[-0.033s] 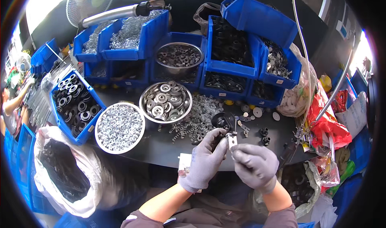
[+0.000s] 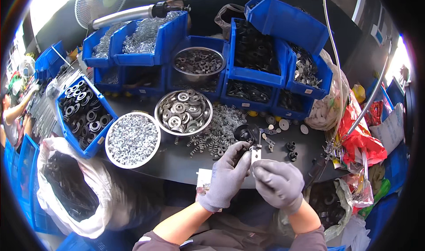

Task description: The person assembles components onto a metal tube by hand, attaching washers, brackets, plastic parts, and pins, then secures them with an electric screwdriver.

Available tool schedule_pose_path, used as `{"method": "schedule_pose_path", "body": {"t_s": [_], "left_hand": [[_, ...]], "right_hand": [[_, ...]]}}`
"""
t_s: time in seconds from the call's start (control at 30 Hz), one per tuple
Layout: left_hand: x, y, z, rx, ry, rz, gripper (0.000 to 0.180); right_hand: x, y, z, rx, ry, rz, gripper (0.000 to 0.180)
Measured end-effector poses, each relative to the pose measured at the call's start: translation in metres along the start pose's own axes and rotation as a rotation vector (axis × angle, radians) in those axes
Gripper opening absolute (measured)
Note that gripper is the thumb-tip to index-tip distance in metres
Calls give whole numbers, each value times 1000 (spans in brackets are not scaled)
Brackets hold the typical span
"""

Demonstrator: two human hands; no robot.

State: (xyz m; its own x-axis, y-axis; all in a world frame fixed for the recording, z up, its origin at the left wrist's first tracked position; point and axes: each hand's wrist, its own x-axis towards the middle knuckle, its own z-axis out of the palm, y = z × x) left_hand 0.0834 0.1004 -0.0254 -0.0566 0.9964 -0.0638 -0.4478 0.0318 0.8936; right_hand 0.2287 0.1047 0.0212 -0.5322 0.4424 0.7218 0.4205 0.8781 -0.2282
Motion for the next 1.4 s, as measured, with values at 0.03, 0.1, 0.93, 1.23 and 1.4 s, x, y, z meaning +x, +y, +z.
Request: {"method": "schedule_pose_path", "body": {"t_s": [0.03, 0.1, 0.93, 1.23, 1.4], "left_hand": [[-1, 2, 0, -8, 8, 10, 26], [-4, 11, 5, -71, 24, -152, 24], [5, 22, -41, -376, -403, -188, 58], [1, 9, -60, -635, -480, -245, 61], [1, 6, -61, -594, -517, -267, 74]], "right_hand": [[-2, -1, 2, -143, -40, -79, 29], [-2, 2, 6, -268, -45, -112, 27], [-57, 147, 22, -410, -439, 1020, 32], [-71, 129, 48, -686, -558, 950, 21], [-49, 86, 20, -22, -138, 1048, 16]]}}
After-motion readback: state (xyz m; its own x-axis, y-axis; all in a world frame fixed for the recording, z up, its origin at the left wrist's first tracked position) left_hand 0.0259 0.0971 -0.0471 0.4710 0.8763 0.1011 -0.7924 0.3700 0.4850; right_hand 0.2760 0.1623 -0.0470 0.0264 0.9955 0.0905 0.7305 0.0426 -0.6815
